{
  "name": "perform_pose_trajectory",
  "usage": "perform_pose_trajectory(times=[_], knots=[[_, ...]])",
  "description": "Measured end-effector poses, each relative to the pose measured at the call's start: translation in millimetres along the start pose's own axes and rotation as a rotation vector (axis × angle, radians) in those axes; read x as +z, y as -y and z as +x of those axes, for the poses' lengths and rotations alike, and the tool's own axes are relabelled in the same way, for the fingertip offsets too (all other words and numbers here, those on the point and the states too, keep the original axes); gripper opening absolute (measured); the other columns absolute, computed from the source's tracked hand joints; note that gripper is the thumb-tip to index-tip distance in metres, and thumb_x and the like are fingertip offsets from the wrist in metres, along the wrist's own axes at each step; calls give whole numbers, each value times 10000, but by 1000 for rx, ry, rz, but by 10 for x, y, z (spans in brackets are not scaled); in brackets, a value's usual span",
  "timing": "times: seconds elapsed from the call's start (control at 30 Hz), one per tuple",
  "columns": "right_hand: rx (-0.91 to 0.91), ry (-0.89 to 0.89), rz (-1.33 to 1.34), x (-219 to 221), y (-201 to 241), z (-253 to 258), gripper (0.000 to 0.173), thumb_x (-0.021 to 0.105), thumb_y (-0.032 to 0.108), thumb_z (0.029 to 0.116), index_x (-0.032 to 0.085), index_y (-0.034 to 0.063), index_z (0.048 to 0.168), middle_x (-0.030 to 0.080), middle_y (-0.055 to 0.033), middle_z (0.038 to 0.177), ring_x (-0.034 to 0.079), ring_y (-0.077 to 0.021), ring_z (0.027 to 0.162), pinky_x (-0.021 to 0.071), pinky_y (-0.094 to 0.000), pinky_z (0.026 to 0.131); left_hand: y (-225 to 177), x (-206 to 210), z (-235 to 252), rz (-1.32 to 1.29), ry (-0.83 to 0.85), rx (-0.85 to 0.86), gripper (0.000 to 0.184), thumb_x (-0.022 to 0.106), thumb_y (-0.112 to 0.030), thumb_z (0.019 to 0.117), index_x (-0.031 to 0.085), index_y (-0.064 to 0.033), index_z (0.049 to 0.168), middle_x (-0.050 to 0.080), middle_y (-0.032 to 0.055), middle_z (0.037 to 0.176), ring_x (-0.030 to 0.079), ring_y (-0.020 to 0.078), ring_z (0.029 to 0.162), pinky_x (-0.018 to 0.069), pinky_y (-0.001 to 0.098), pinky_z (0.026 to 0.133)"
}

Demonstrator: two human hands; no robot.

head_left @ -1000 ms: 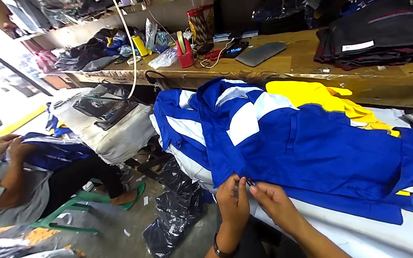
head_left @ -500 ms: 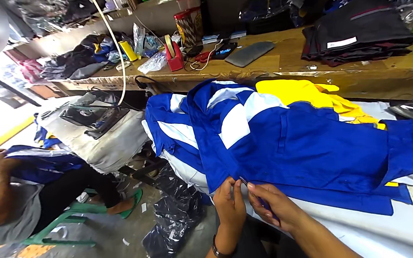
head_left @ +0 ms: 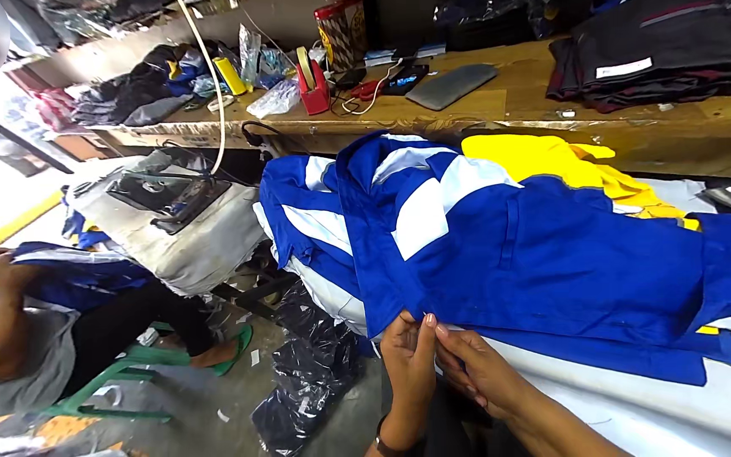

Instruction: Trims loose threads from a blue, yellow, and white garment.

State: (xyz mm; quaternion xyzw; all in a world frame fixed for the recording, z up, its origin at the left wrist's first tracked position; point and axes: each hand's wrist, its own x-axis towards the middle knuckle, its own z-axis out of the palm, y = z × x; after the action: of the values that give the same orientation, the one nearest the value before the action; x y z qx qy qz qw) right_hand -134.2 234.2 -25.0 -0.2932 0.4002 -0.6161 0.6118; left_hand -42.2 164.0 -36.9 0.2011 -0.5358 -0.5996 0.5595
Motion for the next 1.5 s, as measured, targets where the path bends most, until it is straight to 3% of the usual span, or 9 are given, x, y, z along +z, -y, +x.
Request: perform_pose_trajectory(times=[0.17,0.4,0.53,0.7,0.87,1.0,1.23,1.33,1.5], knots=[[12,-40,-78,-32,48,15,421,430,335,1091,558,178,722,407,107,533,348,34,386,286,-121,360,35,-119,24,109,63,72,131,548,-33,1019,676,-24,990,711,-43,885,677,19,847,571,214,828],[-17,1,-99,-27,74,-18,395,481,369,1071,561,188,729,406,115,537,356,43,393,292,-114,366,82,-213,74,398,47,266,158,579,-62,991,686,41,938,713,9,853,681,23,815,580,206,796],[-76,-63,-150,17,61,-1,389,494,303,1060,538,198,688,400,121,525,348,51,391,293,-112,368,102,-232,74,459,73,304,169,573,-73,992,680,29,910,701,7,824,668,10,793,566,186,766],[-91,-114,-145,57,23,45,428,480,277,1068,542,186,654,401,112,508,348,44,378,289,-119,356,118,-216,51,391,70,301,163,577,-84,1003,678,12,919,703,-10,843,671,8,821,568,187,789],[-132,-68,-156,41,-15,42,404,492,292,1071,560,205,682,413,140,550,340,70,415,278,-101,383,27,-150,23,47,79,95,133,610,-150,1016,705,-87,945,713,-69,872,672,2,838,564,201,798],[-182,-36,-165,30,-20,33,403,509,325,1071,555,219,685,404,154,566,336,82,438,273,-91,401,-78,-70,40,-60,57,-23,59,654,-65,967,706,-46,949,734,-26,866,695,25,818,584,217,794],[-174,-29,-119,8,-61,39,429,491,344,1081,553,207,679,401,140,567,332,68,443,265,-102,407,-35,-33,23,-54,35,30,81,623,-29,974,704,-26,970,744,-18,894,702,32,842,585,219,818],[-187,-7,-185,-32,-4,17,386,506,356,1071,559,216,715,420,146,573,357,77,434,300,-90,398,-17,-96,38,62,76,103,138,574,-106,1030,700,-70,986,714,-72,909,667,-4,875,557,198,839],[-194,0,-226,-23,17,6,377,511,360,1066,532,220,717,406,146,565,356,74,435,301,-92,404,33,-160,72,311,44,267,160,577,-80,1011,695,-2,935,713,-41,862,670,-11,836,566,186,803]])
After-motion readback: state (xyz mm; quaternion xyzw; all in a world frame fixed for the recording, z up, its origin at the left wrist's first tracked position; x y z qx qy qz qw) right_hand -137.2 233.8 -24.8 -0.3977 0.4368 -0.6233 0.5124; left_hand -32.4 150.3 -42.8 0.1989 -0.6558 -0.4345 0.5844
